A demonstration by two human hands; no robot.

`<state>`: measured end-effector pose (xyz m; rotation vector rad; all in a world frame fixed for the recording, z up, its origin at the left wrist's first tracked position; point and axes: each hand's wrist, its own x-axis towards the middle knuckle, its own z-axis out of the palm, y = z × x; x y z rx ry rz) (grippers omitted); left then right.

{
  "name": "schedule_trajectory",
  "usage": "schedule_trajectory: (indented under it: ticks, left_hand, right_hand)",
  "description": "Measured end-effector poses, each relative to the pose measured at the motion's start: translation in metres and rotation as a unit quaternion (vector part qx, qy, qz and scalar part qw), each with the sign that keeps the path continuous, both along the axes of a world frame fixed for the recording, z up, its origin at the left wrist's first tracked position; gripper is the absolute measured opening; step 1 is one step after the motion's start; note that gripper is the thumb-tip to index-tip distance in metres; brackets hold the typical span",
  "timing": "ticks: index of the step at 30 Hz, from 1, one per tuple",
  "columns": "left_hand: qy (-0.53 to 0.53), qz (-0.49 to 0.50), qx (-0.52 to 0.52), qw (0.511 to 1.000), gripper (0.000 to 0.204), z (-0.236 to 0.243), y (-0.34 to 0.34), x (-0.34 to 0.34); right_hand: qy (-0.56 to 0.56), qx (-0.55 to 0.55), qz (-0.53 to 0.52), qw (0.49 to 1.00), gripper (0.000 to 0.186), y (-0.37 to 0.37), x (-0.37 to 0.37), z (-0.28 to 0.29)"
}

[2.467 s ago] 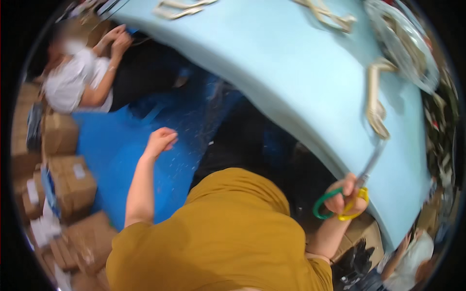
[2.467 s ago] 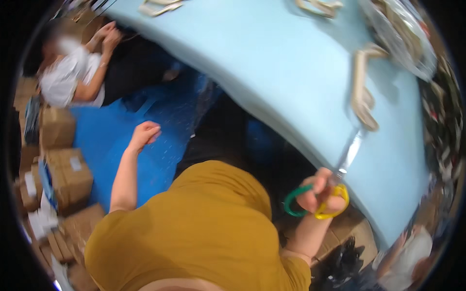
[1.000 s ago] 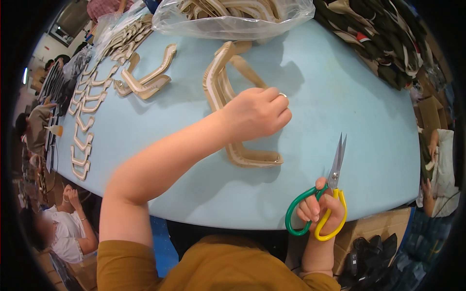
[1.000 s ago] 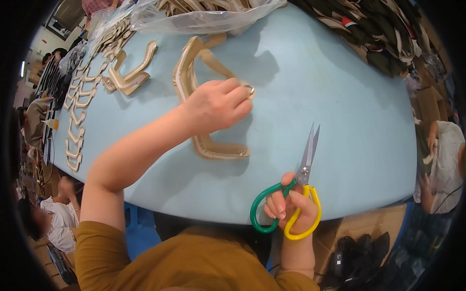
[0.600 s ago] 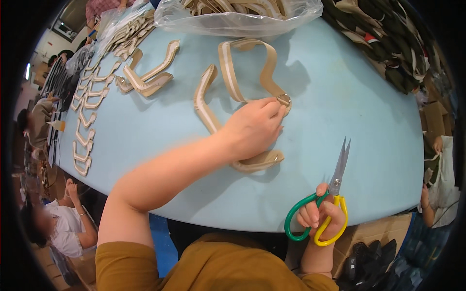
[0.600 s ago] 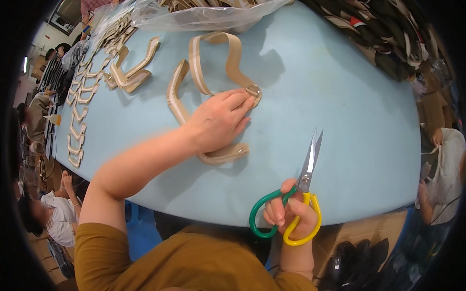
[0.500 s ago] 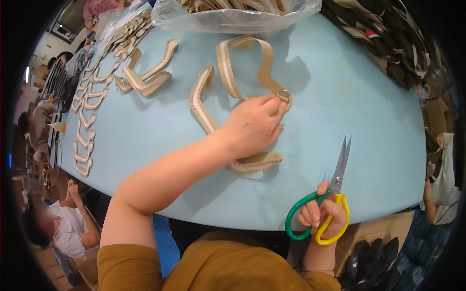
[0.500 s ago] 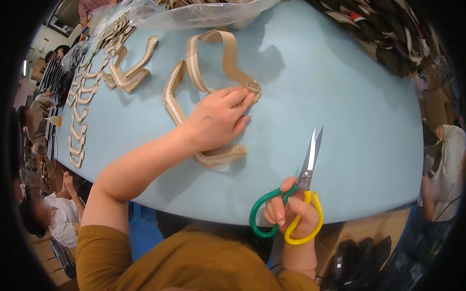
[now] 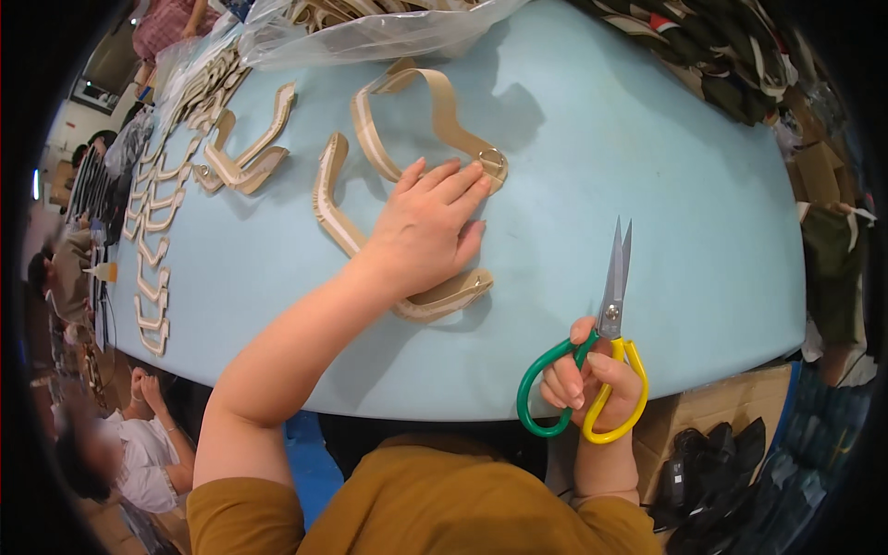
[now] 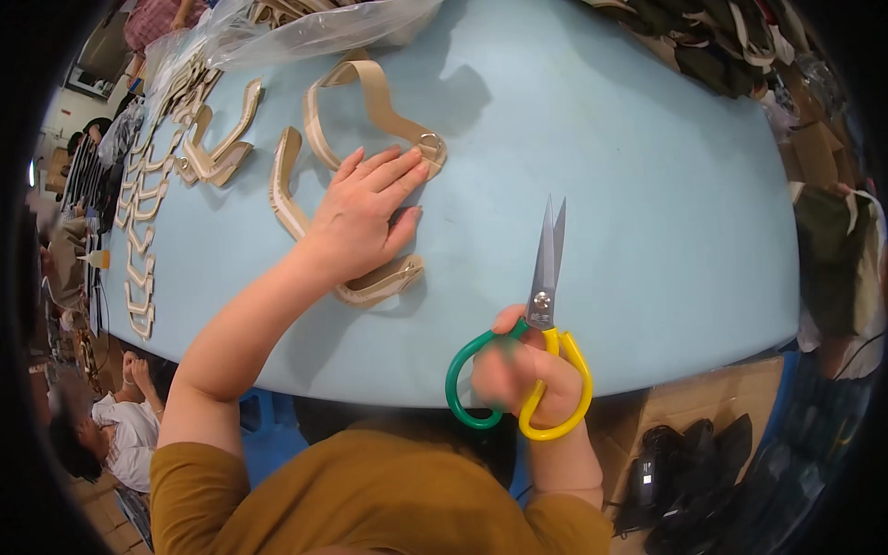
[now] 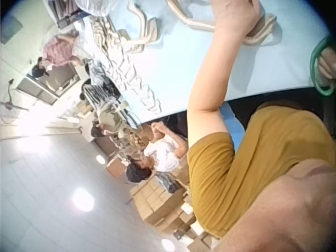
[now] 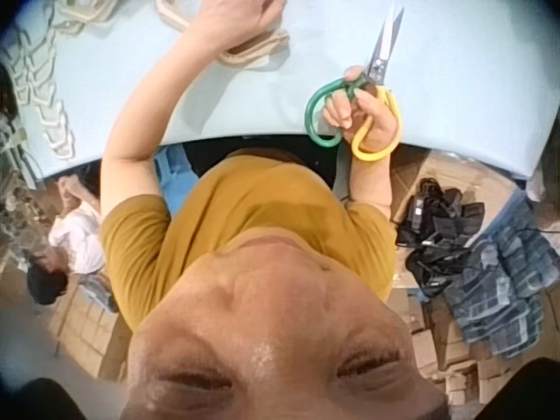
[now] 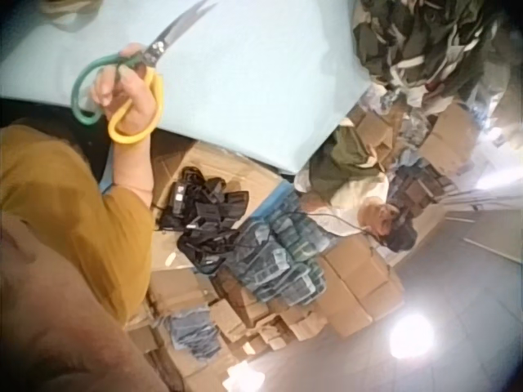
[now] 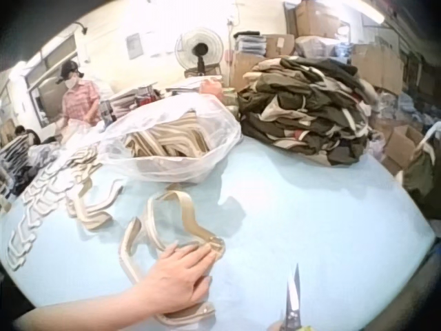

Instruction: Trim excess material from leather bag handles using scissors.

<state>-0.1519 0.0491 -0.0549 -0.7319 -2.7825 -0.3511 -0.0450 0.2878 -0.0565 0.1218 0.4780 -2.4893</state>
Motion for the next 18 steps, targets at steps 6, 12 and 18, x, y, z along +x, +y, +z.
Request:
schedule_trajectory:
  ticks: [6, 12, 18]
  left_hand:
    - [-0.018, -0.003, -0.012, 1.0, 0.047, 0.003, 0.003, -0.003]
    - [-0.012, -0.013, -0.028, 0.999, 0.051, 0.008, 0.008, -0.007]
    - [0.004, -0.059, -0.031, 0.998, 0.048, 0.005, 0.009, -0.015]
  right_hand:
    - [0.029, 0.066, 0.007, 0.997, 0.029, -0.004, -0.002, 0.002]
    - [0.013, 0.072, -0.008, 0.997, 0.029, -0.003, -0.002, 0.004]
    - [0.01, 0.07, -0.002, 0.997, 0.03, -0.004, -0.003, 0.004]
